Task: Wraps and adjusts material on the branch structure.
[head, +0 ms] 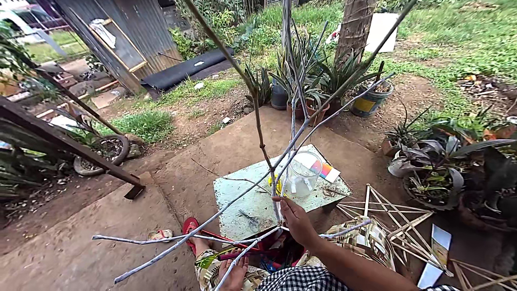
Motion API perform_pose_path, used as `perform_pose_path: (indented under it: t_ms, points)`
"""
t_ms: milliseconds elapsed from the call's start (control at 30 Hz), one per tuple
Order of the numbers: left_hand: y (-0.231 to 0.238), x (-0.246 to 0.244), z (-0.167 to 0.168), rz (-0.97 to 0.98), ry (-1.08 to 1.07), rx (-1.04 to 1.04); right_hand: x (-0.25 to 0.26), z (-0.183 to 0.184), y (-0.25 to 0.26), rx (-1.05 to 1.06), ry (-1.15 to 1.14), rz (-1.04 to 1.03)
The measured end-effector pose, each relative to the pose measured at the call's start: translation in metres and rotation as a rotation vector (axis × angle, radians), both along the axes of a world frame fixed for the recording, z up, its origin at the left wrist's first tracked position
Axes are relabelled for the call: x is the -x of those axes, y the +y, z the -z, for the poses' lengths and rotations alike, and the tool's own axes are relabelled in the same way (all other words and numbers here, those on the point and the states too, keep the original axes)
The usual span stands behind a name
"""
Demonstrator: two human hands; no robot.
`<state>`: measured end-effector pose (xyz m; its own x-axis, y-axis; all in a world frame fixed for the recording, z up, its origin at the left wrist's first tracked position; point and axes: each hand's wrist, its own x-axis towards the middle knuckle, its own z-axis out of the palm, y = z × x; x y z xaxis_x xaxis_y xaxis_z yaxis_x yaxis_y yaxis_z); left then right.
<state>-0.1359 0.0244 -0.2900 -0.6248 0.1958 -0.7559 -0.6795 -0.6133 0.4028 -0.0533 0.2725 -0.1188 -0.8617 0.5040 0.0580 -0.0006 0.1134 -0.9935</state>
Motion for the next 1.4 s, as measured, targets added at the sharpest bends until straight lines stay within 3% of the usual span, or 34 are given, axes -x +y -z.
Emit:
perform_pose_path:
  t_ms: [167, 467, 1033, 1200, 1400]
  points:
    - [0.001, 0.0, -0.001, 0.005, -0.007, 0.004, 0.004, 0.0, 0.02, -0.194, 0.054, 0.091]
    - [0.002, 0.0, -0.005, 0.011, 0.006, -0.013, 0.037, 0.03, 0.01, 0.227, 0.265, -0.015]
    - [0.001, 0.002, -0.002, 0.018, -0.003, -0.023, 0.072, 0.046, 0.015, 0.36, 0.28, -0.057]
    - [-0.001, 0.002, 0.003, 0.02, -0.001, -0.024, 0.047, 0.044, 0.019, 0.238, 0.217, -0.037]
    - [0.003, 0.001, 0.0, 0.02, -0.004, -0.009, 0.01, 0.014, 0.024, -0.243, 0.169, 0.101]
